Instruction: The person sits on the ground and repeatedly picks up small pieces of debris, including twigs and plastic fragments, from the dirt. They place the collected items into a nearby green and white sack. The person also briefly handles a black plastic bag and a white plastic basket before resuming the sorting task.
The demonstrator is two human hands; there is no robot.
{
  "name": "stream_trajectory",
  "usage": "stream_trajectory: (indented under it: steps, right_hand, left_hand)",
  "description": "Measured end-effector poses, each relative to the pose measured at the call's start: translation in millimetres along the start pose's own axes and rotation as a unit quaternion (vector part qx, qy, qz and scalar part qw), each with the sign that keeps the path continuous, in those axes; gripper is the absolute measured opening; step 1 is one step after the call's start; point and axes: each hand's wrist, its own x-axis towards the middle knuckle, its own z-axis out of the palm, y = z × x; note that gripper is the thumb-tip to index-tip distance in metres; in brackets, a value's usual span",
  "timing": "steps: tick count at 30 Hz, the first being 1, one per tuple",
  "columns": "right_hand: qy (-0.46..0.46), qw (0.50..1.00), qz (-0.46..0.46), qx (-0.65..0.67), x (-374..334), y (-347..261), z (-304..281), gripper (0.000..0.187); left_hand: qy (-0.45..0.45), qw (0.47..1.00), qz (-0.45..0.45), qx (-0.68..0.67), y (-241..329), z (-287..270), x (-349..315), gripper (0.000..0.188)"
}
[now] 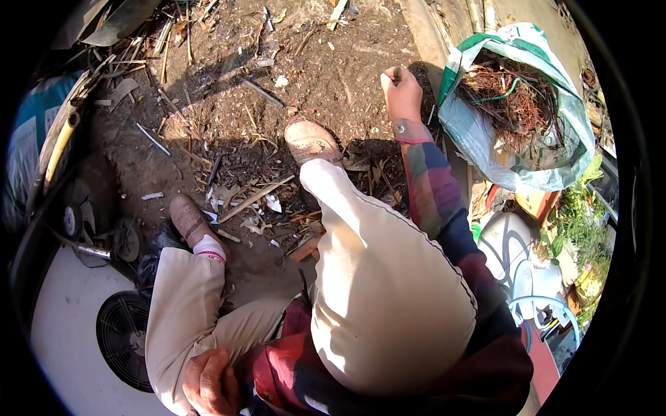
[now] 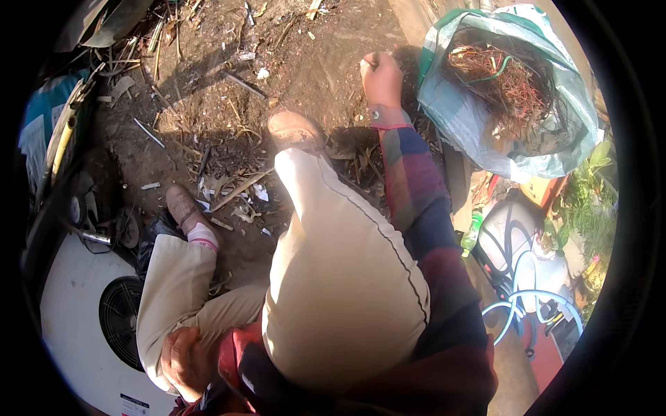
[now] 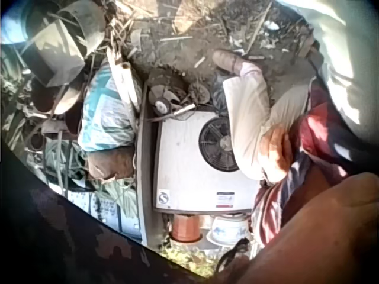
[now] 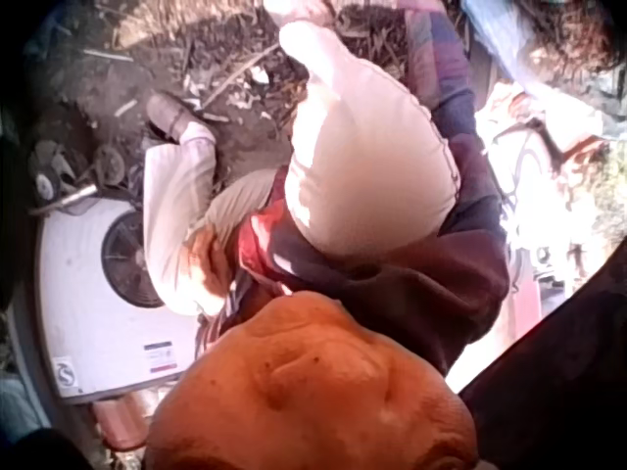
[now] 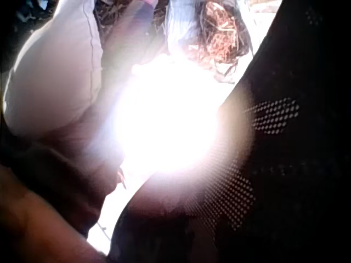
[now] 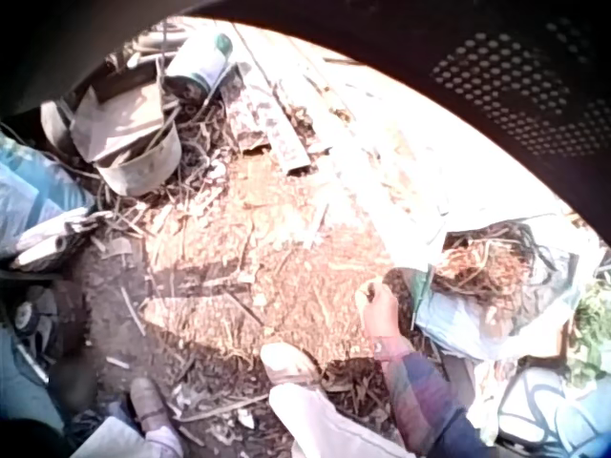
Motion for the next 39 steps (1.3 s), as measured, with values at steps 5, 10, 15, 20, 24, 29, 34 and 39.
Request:
stream_trajectory:
  steps: [5,10,15,20,24,29,34,39]
  right_hand:
    - [0.003,0.997,0.027,-0.074,33.8,44.6,20.2,0.019]
    - [-0.017,0.994,0.019,-0.102,46.0,37.2,21.2,0.021]
    - [-0.022,0.993,-0.008,-0.113,44.9,33.6,24.4,0.021]
    - [-0.025,0.990,-0.027,-0.133,46.2,39.8,26.5,0.019]
    - [-0.035,0.992,0.007,-0.118,50.0,39.2,27.8,0.020]
    - [-0.058,0.992,0.052,-0.104,48.9,26.5,21.7,0.024]
    - [-0.036,0.989,0.132,0.060,32.7,44.5,9.2,0.023]
    - [-0.036,0.969,0.093,0.225,-18.7,-47.4,-51.5,0.017]
  left_hand:
    - [-0.030,0.999,-0.034,0.012,1.6,-1.7,7.9,0.018]
    - [-0.020,0.999,-0.041,0.013,5.0,0.0,12.2,0.018]
    - [-0.020,0.999,-0.037,0.014,6.4,0.5,15.2,0.017]
    - [-0.019,0.999,-0.041,0.010,7.1,0.5,15.2,0.018]
    - [-0.014,0.999,-0.052,0.009,7.1,0.3,13.8,0.019]
    - [-0.014,0.998,-0.056,0.005,7.4,-0.7,12.8,0.020]
    - [-0.016,0.998,-0.055,0.000,5.6,-0.9,10.1,0.019]
    - [-0.014,1.000,-0.011,0.011,4.2,-0.5,6.8,0.021]
